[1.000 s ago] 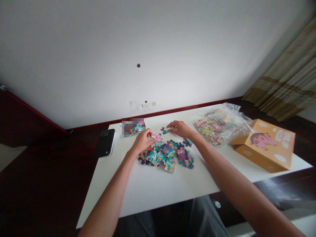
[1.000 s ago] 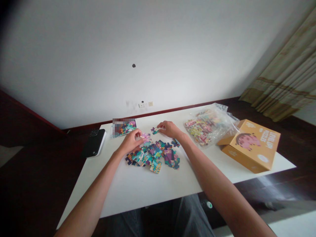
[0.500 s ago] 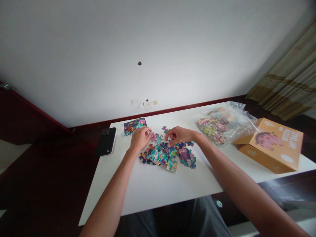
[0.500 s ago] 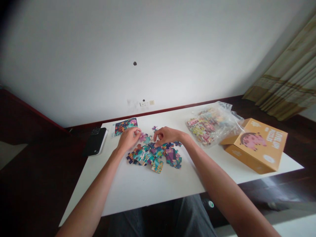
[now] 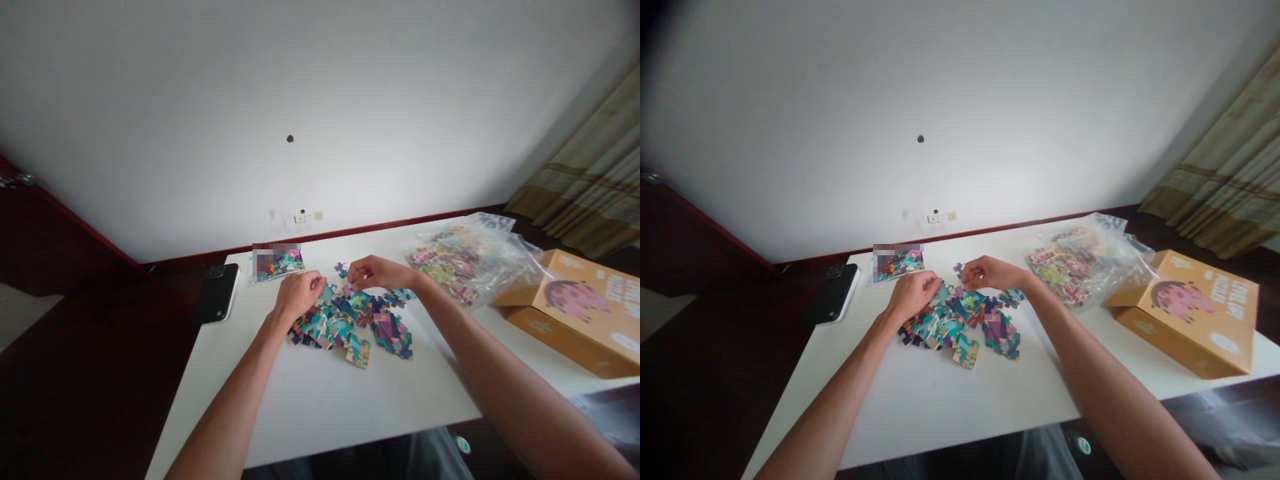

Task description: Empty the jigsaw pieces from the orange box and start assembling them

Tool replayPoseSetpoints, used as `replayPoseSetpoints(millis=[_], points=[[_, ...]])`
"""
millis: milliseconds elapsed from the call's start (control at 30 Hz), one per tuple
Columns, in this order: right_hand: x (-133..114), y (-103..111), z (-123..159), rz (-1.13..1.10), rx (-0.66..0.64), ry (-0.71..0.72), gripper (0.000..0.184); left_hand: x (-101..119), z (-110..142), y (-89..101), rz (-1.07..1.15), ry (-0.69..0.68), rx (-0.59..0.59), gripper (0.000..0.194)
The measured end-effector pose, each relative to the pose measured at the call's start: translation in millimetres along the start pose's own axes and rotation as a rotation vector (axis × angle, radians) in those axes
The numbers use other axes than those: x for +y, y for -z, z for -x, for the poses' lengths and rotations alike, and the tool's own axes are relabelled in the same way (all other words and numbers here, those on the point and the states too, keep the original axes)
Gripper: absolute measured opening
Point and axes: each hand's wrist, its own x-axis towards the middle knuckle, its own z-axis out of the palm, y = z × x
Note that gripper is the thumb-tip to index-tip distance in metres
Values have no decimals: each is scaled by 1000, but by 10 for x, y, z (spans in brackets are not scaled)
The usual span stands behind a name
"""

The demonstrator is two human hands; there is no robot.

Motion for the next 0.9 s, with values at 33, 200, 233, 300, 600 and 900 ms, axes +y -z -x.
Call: replayPoseSetpoints(millis=[33,200,233,300,600,900], points=[[23,30,0,-47,26,-12,39,7,3,-4,8,-11,2,31],[247,212,-17,57,510,-78,32,-41,1,-3,30,25,23,31],[296,240,-17,150,615,-118,28,-60,-1,-3,30,43,26,30],[372,273,-9,345,732,-211,21,-93,-5,-6,29,66,29,30],[416,253,27,669,773,-310,25,-112,-4,-27,49,65,12,34],[354,327,101,603,280,14,46,-155,-7,-23,53,80,-3,36]])
